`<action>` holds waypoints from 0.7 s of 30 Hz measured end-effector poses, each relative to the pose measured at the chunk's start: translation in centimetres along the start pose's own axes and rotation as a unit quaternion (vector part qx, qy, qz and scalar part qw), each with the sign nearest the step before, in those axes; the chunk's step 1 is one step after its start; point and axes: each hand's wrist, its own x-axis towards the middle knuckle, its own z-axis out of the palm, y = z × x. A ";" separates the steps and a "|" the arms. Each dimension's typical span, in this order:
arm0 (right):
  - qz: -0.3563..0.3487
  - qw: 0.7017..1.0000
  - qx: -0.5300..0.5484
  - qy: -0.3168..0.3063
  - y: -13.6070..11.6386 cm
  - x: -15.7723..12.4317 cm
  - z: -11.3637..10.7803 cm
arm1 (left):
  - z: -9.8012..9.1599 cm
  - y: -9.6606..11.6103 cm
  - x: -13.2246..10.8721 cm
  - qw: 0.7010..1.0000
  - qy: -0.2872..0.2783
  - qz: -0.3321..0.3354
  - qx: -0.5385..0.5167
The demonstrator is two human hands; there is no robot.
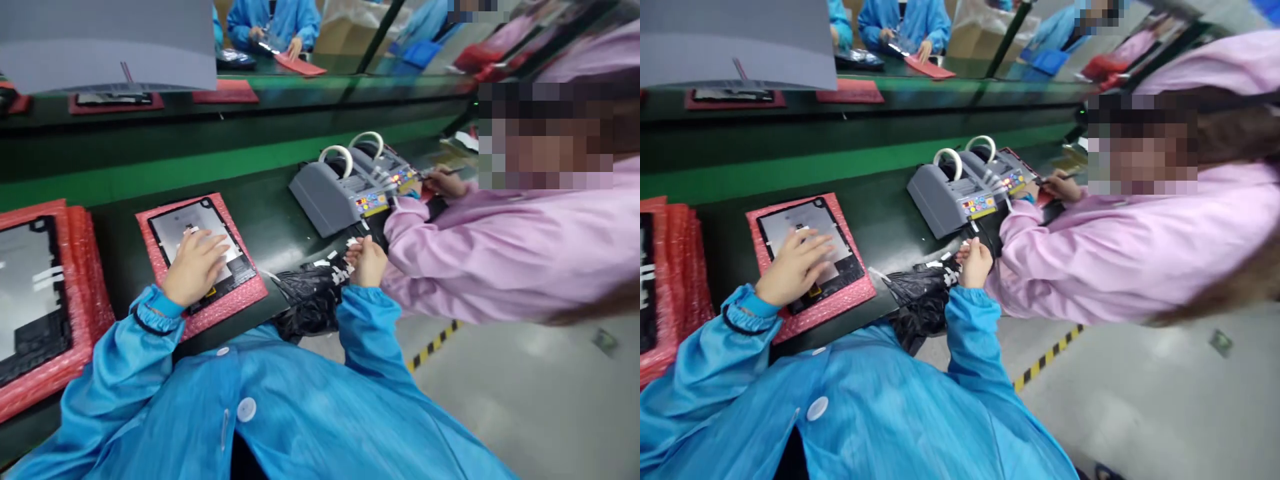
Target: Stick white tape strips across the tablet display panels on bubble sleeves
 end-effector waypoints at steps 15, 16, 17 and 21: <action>-0.094 0.993 0.057 0.047 -0.6 3.5 0.1 | 0.5 -1.0 1.4 0.999 0.002 0.027 -0.046; -0.088 0.993 0.061 0.047 -0.7 3.6 0.2 | 0.6 -1.1 1.6 0.998 0.004 0.028 -0.047; -0.085 0.993 0.064 0.047 -0.8 3.7 0.3 | 0.6 -1.1 1.7 0.998 0.005 0.028 -0.047; -0.072 0.995 0.060 0.043 -1.2 4.0 0.6 | 0.9 -1.0 1.8 0.998 0.005 0.028 -0.049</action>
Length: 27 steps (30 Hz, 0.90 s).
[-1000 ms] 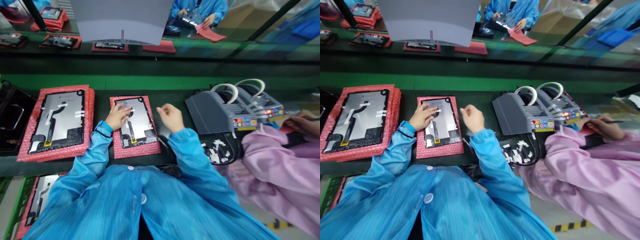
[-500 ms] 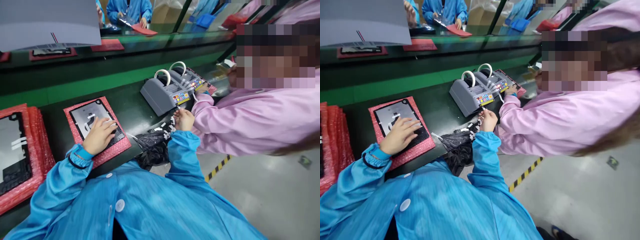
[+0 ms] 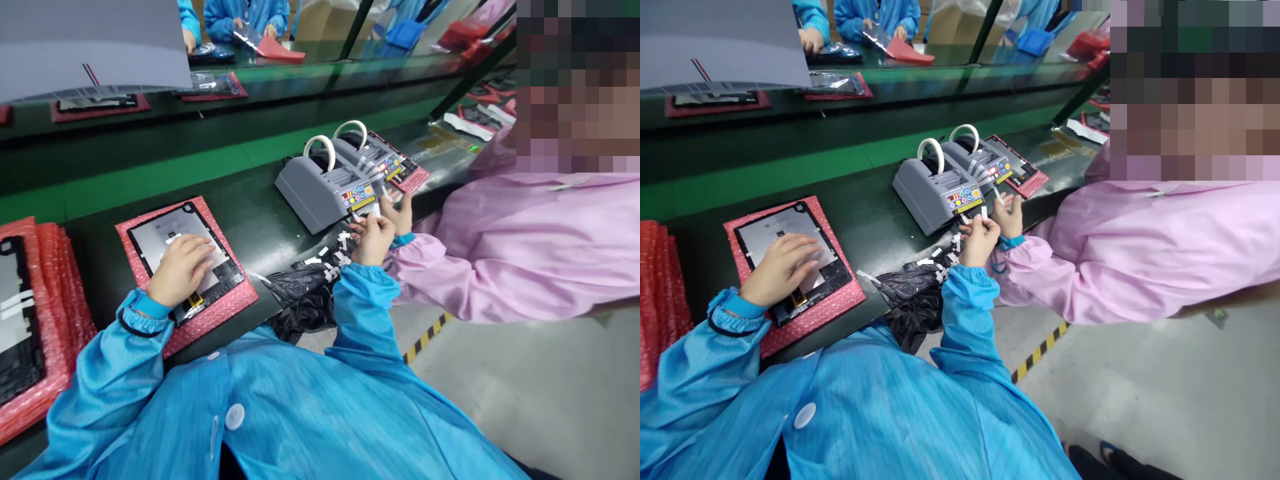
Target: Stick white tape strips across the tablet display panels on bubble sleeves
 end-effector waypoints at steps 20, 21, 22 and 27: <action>-0.071 0.883 -0.053 -0.461 -2.9 -12.7 5.2 | -0.4 3.7 2.2 0.980 0.014 -0.082 -0.182; -0.054 0.861 -0.046 -0.504 -2.7 -13.8 6.2 | -0.4 3.8 2.2 0.977 0.018 -0.090 -0.193; -0.042 0.840 -0.041 -0.539 -2.6 -14.5 7.1 | -0.5 3.7 2.1 0.974 0.021 -0.100 -0.200; -0.013 0.803 -0.049 -0.594 -2.0 -15.3 9.6 | -0.7 2.4 1.2 0.957 0.046 -0.199 -0.207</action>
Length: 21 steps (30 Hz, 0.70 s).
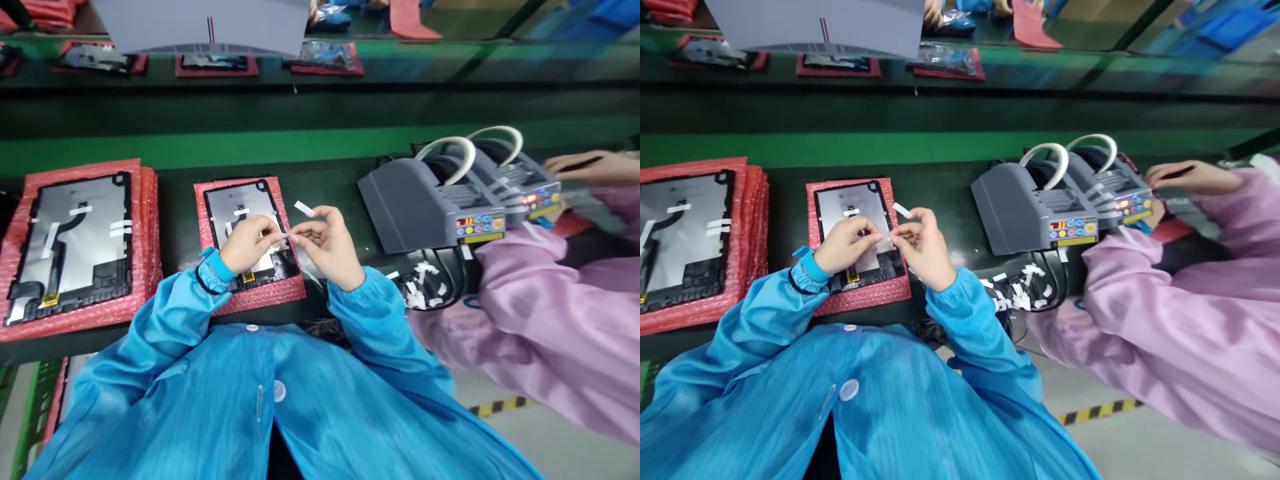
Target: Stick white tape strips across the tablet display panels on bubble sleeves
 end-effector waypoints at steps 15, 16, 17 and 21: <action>0.048 0.998 0.040 -0.010 0.3 1.7 0.0 | 0.1 -0.9 0.5 0.996 0.014 -0.082 -0.036; 0.049 0.998 0.040 -0.011 0.3 1.7 0.0 | 0.2 -0.9 0.5 0.996 0.014 -0.082 -0.036; 0.048 0.998 0.038 -0.011 0.4 1.7 0.0 | 0.2 -0.9 0.5 0.996 0.013 -0.083 -0.035; 0.044 0.999 0.029 -0.006 0.8 1.9 0.0 | 0.3 -0.9 0.6 0.996 -0.002 -0.086 -0.028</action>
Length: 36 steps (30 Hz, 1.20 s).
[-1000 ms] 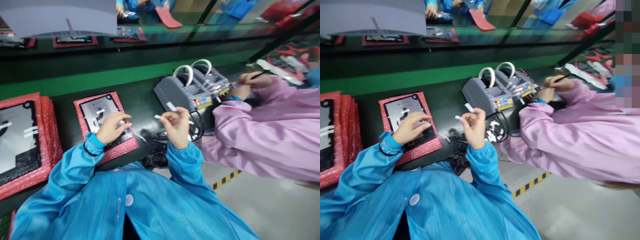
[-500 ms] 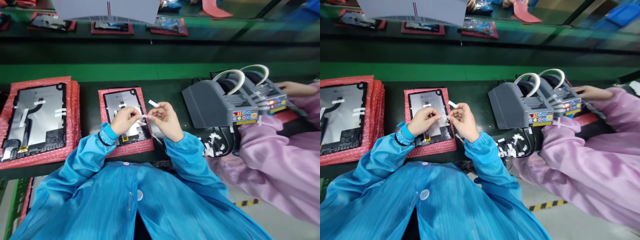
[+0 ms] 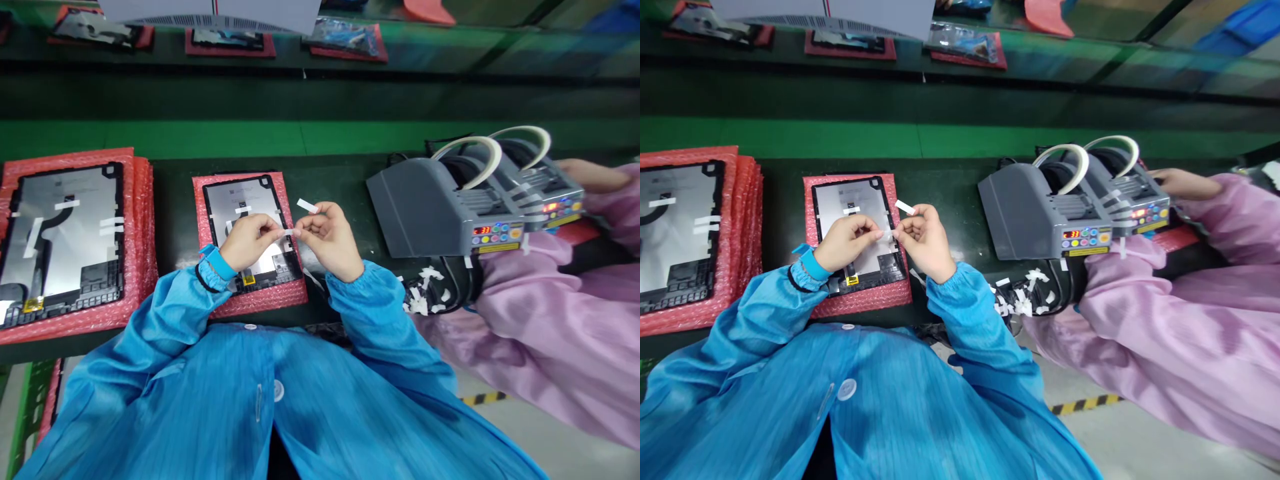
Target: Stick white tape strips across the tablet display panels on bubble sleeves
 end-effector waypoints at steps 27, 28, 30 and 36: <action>0.114 0.984 -0.133 -0.032 3.5 3.9 -0.6 | 2.0 0.3 2.4 0.957 -0.023 -0.104 0.271; 0.114 0.983 -0.139 -0.033 3.6 4.0 -0.7 | 2.1 0.3 2.5 0.956 -0.019 -0.106 0.273; 0.112 0.983 -0.144 -0.025 3.9 4.2 -1.0 | 2.1 0.1 2.5 0.956 -0.008 -0.112 0.271; 0.125 0.988 -0.070 -0.050 3.2 4.1 -1.9 | 0.6 -1.5 3.3 0.976 0.075 -0.096 0.181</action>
